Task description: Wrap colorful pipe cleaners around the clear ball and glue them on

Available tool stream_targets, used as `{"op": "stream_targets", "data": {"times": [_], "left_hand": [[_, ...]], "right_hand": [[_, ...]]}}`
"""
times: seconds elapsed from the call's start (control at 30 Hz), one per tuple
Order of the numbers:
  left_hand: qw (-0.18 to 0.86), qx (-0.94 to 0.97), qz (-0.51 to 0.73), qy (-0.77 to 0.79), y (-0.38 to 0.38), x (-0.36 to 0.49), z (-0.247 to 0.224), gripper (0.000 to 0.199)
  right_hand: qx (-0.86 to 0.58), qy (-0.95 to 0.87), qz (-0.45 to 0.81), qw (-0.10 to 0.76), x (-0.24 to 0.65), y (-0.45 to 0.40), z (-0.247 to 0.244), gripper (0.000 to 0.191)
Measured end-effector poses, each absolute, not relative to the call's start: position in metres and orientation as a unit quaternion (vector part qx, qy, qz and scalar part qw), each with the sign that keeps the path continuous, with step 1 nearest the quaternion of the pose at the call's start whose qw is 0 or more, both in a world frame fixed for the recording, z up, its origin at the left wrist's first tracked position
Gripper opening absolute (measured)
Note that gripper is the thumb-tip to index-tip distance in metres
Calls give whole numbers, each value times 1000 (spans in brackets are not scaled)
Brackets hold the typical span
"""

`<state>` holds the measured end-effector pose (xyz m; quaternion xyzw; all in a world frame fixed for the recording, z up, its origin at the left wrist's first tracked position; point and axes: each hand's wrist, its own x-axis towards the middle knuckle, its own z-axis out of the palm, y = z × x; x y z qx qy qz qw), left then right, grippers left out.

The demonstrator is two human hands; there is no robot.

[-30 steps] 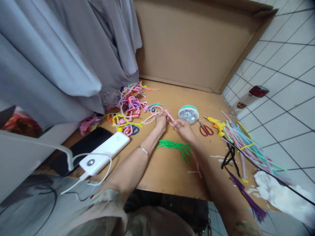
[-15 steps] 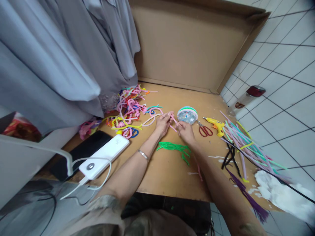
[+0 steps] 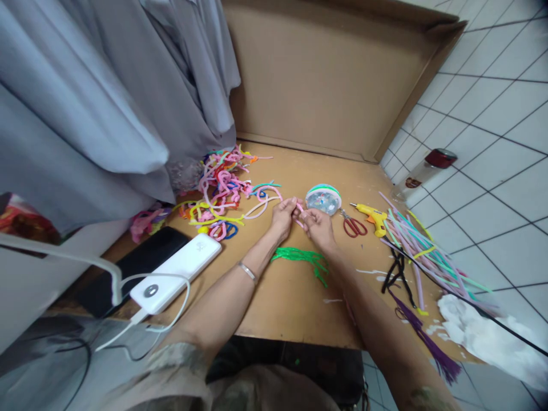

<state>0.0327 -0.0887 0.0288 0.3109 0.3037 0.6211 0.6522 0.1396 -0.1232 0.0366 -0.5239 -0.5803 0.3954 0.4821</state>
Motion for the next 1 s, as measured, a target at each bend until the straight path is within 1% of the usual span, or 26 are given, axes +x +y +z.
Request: {"op": "stream_targets", "data": {"times": [0.23, 0.43, 0.6, 0.77, 1.0], "left_hand": [[645, 287, 637, 310, -90, 31, 34, 31], [688, 259, 612, 290, -92, 30, 40, 34], [736, 238, 581, 252, -95, 28, 45, 24], [734, 266, 575, 244, -96, 29, 43, 6], [724, 285, 577, 247, -94, 31, 38, 12]], "right_hand": [[-521, -613, 351, 479, 141, -121, 37, 24], [-507, -597, 370, 500, 142, -123, 40, 20], [-533, -589, 327, 512, 145, -124, 42, 22], [-545, -597, 306, 502, 145, -125, 43, 24], [-578, -622, 212, 484, 143, -131, 43, 24]]}}
